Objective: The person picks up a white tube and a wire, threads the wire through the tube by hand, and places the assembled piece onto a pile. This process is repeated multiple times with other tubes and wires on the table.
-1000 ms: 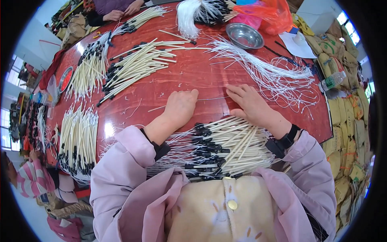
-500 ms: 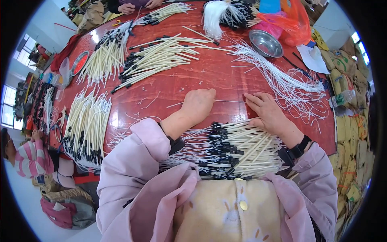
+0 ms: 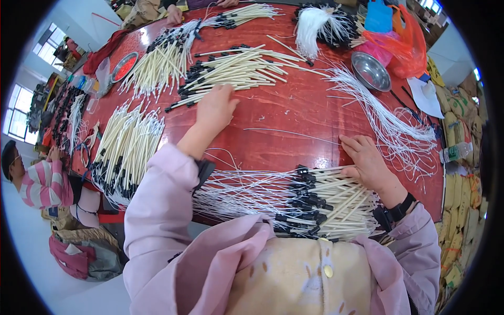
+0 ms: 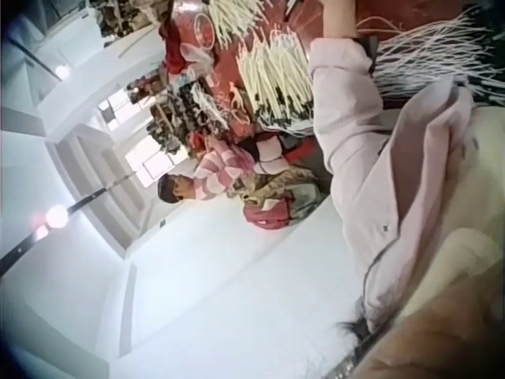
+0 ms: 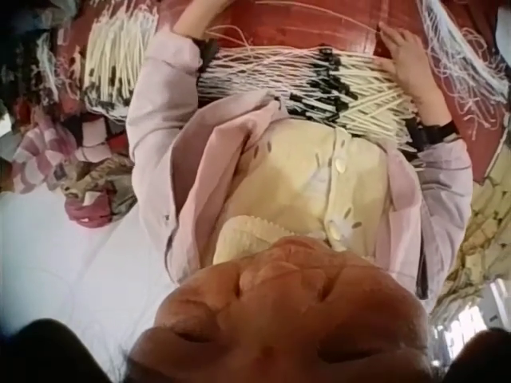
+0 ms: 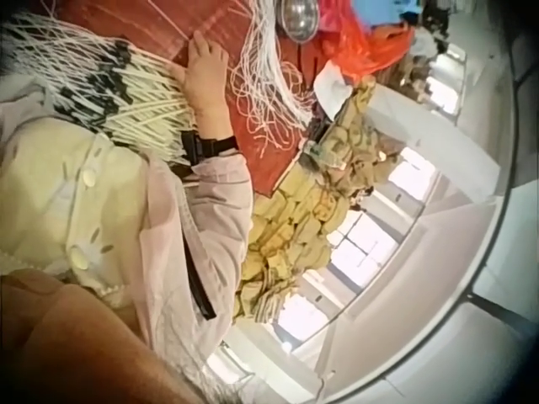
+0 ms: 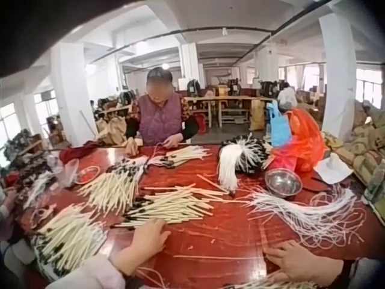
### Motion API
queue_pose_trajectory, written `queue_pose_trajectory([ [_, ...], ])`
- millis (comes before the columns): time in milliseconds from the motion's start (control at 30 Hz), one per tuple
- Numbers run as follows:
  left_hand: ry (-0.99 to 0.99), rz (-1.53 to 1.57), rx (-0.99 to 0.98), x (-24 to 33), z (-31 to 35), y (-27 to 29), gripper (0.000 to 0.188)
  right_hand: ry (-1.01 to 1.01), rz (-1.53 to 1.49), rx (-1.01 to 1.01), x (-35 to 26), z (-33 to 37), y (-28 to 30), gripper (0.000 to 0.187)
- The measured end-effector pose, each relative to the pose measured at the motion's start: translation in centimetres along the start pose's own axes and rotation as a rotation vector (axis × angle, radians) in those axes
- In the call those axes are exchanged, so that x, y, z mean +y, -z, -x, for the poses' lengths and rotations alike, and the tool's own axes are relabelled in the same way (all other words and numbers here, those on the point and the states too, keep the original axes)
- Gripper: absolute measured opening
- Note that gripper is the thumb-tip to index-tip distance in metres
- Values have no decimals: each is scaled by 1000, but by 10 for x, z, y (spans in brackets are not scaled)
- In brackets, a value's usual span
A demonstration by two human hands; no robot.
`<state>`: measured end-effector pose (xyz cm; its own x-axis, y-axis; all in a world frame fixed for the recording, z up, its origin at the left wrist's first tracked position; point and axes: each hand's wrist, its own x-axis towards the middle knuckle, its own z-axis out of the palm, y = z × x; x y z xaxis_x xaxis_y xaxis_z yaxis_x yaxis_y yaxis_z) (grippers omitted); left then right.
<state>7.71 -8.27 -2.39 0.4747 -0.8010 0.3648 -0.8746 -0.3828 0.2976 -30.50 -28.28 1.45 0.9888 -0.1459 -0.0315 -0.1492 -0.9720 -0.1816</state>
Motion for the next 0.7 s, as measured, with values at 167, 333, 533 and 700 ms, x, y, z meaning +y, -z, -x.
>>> queue_pose_trajectory([
  [167, -163, -133, 23, -4, -30, -35, 21, -26, 9, -22, -4, -2, 0, 100],
  [333, -235, -206, 21, -9, -33, -45, 13, -39, -7, -4, -5, -2, 0, 96],
  [533, -289, -192, 9, -4, -32, -41, 12, -40, 9, 28, -6, -4, -4, 89],
  [700, -357, -299, 1, 4, -34, -36, 11, -34, 18, 50, -7, -2, -6, 87],
])
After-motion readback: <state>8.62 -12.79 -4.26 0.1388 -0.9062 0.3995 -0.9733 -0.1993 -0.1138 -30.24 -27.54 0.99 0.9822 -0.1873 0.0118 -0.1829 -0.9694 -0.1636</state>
